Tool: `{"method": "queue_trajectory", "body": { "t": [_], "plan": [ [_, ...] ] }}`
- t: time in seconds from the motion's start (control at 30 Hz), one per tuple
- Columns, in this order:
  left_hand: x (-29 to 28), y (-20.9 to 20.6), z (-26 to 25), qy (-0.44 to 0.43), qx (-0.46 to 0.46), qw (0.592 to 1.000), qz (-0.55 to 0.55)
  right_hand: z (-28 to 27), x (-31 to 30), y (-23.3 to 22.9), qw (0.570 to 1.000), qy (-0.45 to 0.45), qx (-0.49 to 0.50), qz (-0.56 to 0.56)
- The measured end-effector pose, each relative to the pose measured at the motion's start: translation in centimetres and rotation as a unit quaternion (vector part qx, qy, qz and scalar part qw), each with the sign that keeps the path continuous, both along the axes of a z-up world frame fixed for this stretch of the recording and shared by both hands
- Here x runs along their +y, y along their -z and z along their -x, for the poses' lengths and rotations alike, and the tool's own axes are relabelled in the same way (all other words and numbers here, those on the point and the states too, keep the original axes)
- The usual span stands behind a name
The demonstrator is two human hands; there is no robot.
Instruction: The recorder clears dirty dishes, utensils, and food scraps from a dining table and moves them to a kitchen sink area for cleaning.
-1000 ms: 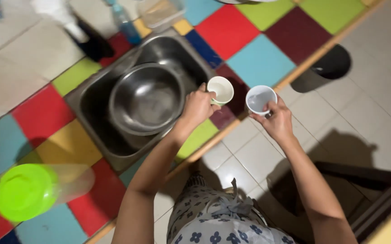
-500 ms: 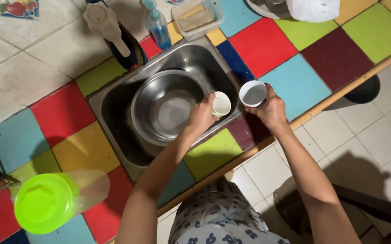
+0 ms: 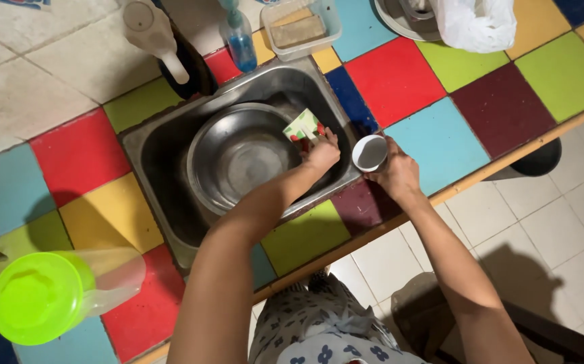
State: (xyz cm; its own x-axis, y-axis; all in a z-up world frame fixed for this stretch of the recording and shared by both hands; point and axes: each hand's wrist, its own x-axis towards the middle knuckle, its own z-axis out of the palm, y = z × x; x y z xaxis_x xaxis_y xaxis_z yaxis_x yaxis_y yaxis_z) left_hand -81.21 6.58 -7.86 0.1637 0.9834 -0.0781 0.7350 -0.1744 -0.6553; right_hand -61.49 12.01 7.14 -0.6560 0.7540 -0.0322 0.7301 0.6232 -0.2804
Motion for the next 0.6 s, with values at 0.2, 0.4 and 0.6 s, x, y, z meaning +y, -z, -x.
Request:
{"method": "queue_trajectory", "body": {
  "t": [0.2,0.4,0.6],
  "plan": [
    [1.3,1.1,-0.2,-0.038,0.067,0.994,0.079,1.2,1.1,0.7,0.997,-0.068,-0.001,-0.039],
    [-0.3,-1.8,2.2,-0.112,0.037,0.991,0.065,4.5,2.5,4.9,0.945,-0.132,-0.212,-0.213],
    [-1.4,1.9,7.3,-0.205,-0.101,0.958,-0.175,7.8,3.3,12.7,0.9,-0.174,-0.255,-0.308]
  ]
}}
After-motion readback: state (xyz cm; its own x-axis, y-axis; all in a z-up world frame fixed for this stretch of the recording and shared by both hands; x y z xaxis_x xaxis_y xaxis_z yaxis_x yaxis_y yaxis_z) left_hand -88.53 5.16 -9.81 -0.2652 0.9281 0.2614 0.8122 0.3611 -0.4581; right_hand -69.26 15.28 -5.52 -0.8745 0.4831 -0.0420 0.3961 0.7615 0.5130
